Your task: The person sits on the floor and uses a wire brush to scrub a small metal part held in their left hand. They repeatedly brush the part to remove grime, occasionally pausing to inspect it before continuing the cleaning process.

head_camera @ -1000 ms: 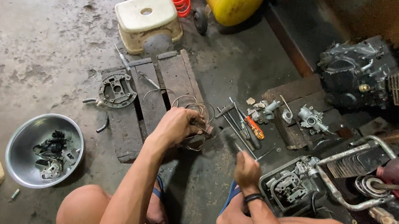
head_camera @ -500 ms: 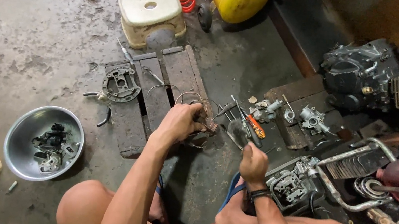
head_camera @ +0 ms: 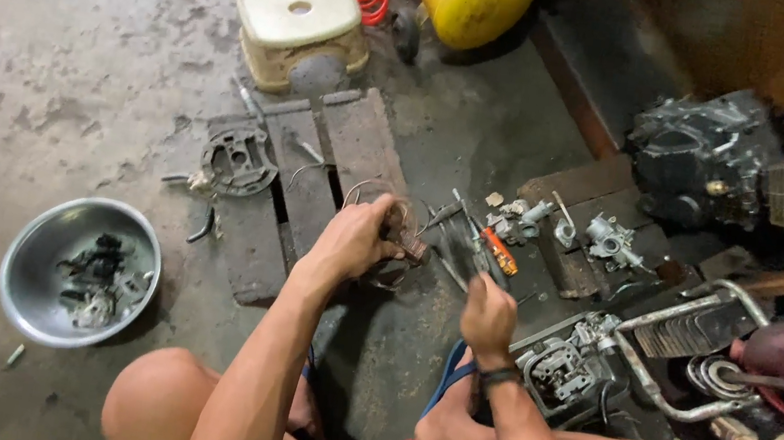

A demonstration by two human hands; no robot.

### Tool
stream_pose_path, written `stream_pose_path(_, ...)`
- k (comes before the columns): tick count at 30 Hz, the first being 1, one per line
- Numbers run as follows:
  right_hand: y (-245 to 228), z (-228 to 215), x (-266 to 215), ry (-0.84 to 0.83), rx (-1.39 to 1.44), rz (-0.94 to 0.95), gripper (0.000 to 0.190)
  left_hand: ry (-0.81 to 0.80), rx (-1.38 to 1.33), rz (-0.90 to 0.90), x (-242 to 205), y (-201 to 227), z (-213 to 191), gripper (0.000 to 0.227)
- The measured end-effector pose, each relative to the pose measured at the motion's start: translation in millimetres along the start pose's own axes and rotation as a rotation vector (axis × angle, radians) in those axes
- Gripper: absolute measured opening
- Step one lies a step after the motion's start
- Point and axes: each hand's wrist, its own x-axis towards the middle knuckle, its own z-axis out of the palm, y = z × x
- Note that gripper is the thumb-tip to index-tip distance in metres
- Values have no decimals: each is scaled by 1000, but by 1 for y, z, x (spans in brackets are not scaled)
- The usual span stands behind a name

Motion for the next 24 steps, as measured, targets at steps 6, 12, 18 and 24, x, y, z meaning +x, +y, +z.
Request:
stream_pose_path(6, -52, -11, 2, -168, 8, 5, 46, 8, -54, 18, 5, -15, 12, 54)
stream_pose_path(12, -38, -35, -4, -107, -36, 158, 49, 14, -67, 28, 6, -20, 14, 55)
stream_pose_path(18, -66, -16, 23, -205, -56, 8, 56, 13, -53, 13, 1, -16, 11, 52)
stream_pose_path(24, -26, -37, 1, -216, -262, 95, 51, 15, -56, 20, 3, -13, 7, 54)
